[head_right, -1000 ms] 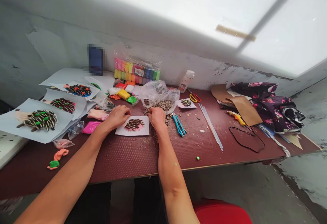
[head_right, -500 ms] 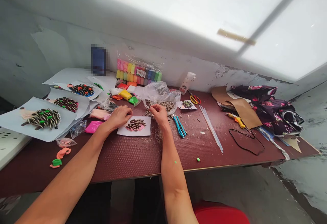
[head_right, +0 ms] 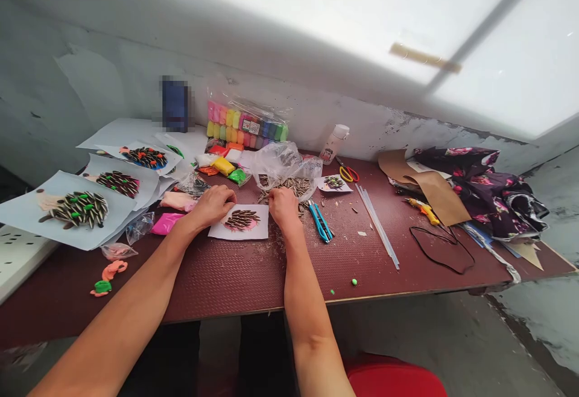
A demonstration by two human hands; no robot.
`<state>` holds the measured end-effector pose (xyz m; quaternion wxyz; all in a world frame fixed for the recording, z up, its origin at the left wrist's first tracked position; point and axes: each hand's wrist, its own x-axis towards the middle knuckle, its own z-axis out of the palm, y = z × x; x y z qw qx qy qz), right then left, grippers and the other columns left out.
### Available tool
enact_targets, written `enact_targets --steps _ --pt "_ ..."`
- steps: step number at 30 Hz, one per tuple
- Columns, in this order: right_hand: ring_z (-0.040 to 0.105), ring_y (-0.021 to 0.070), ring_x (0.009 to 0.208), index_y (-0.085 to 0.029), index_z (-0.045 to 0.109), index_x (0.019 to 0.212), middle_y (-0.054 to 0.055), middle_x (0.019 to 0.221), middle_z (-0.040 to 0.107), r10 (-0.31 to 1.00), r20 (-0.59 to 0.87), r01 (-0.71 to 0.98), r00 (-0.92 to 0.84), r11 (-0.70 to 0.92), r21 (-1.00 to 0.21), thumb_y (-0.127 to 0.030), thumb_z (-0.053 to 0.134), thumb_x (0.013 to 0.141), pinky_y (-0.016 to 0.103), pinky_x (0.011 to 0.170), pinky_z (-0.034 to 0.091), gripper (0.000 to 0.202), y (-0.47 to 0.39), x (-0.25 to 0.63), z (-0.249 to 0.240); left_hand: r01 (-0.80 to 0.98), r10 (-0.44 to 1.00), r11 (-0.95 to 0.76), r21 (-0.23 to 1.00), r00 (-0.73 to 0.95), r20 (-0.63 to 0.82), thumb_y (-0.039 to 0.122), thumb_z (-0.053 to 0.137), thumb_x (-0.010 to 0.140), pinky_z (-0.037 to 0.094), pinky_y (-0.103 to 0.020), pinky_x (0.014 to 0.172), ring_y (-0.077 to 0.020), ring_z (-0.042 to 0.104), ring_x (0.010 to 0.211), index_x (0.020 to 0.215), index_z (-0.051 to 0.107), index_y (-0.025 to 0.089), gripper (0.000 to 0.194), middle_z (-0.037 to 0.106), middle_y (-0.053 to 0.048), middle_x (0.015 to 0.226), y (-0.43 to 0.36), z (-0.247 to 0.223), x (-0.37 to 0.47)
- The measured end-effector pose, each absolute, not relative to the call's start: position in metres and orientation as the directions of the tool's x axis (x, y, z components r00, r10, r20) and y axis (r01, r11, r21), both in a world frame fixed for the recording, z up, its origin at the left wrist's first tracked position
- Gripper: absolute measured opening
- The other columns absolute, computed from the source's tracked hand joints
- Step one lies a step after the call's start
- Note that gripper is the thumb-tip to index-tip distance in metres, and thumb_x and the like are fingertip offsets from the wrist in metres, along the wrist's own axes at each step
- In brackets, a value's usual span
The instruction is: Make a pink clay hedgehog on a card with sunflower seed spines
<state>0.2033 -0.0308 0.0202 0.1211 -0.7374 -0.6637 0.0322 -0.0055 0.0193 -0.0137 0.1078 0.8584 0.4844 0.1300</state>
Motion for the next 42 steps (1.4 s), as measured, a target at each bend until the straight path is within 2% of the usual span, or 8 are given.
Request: enact_targets --steps 2,7,14,20,25,31,38,42 --pt "0.064 0.0219 0.100 -0.021 0.080 0.101 0.011 0.104 0.074 0.991 0.089 0.973 0.096 -0.074 -0.220 -0.017 0.054 0.091 0.027 0.085 0.044 0.028 -0.030 0.199 0.019 0.807 0.858 -0.510 0.299 0.500 0.116 0.018 0.051 0.085 0.047 -0.036 0.087 -0.0266 0.060 0.099 0.089 0.071 0.020 0.020 0.068 -0.010 0.099 0.019 -0.013 -0.005" --pt "0.066 0.0196 0.098 -0.022 0.078 0.108 0.007 0.102 0.075 0.991 0.058 0.932 0.120 -0.092 -0.350 -0.019 0.061 0.090 0.026 0.085 0.044 0.025 -0.026 0.193 0.017 0.809 0.857 -0.514 0.285 0.502 0.118 0.019 0.051 0.085 0.047 -0.036 0.087 -0.0265 0.060 0.099 0.088 0.071 0.020 0.020 0.068 -0.010 0.097 0.018 -0.012 -0.005" --pt "0.066 0.0167 0.090 -0.019 0.077 0.109 0.007 0.102 0.075 0.946 0.267 0.775 0.183 0.028 -0.631 -0.021 0.055 0.094 0.025 0.084 0.047 0.027 -0.041 0.199 0.015 0.801 0.852 -0.520 0.296 0.509 0.122 0.018 0.051 0.085 0.047 -0.035 0.088 -0.0258 0.061 0.099 0.089 0.071 0.020 0.021 0.068 -0.010 0.099 0.020 -0.015 -0.005" --pt "0.064 0.0179 0.087 -0.018 0.073 0.110 0.007 0.097 0.072 0.945 0.297 0.770 0.140 0.085 -0.633 -0.020 0.054 0.091 0.028 0.082 0.047 0.027 -0.077 0.200 0.002 0.796 0.858 -0.511 0.323 0.498 0.130 0.019 0.050 0.084 0.047 -0.036 0.087 -0.0264 0.061 0.098 0.087 0.072 0.020 0.022 0.069 -0.010 0.098 0.020 -0.015 -0.005" --pt "0.063 0.0183 0.085 -0.019 0.068 0.094 0.006 0.092 0.071 0.947 0.301 0.773 0.117 0.103 -0.626 -0.023 0.052 0.093 0.029 0.082 0.047 0.017 -0.095 0.193 -0.004 0.803 0.858 -0.511 0.305 0.500 0.120 0.020 0.051 0.084 0.048 -0.035 0.086 -0.0259 0.061 0.098 0.088 0.072 0.021 0.022 0.070 -0.009 0.097 0.020 -0.014 -0.005" --pt "0.065 0.0181 0.093 -0.020 0.073 0.096 0.007 0.096 0.071 0.940 0.340 0.744 0.019 0.214 -0.634 -0.020 0.051 0.095 0.028 0.087 0.047 0.022 -0.097 0.191 -0.007 0.807 0.857 -0.512 0.295 0.502 0.116 0.019 0.050 0.084 0.048 -0.036 0.086 -0.0261 0.061 0.097 0.088 0.072 0.020 0.023 0.070 -0.010 0.097 0.019 -0.012 -0.005" --pt "0.063 0.0164 0.079 -0.020 0.074 0.088 0.004 0.086 0.072 0.954 0.284 0.767 0.098 0.110 -0.633 -0.022 0.062 0.090 0.026 0.078 0.047 0.012 -0.099 0.192 -0.008 0.808 0.864 -0.500 0.312 0.488 0.123 0.019 0.050 0.083 0.048 -0.035 0.086 -0.0261 0.060 0.098 0.087 0.072 0.021 0.022 0.069 -0.009 0.096 0.019 -0.014 -0.005" --pt "0.063 0.0164 0.081 -0.021 0.073 0.086 0.003 0.086 0.072 0.957 0.283 0.792 0.062 0.125 -0.597 -0.021 0.062 0.090 0.025 0.078 0.046 0.012 -0.099 0.191 -0.006 0.804 0.861 -0.507 0.311 0.493 0.127 0.019 0.050 0.083 0.048 -0.036 0.086 -0.0260 0.060 0.098 0.086 0.072 0.021 0.022 0.068 -0.010 0.096 0.020 -0.014 -0.005"
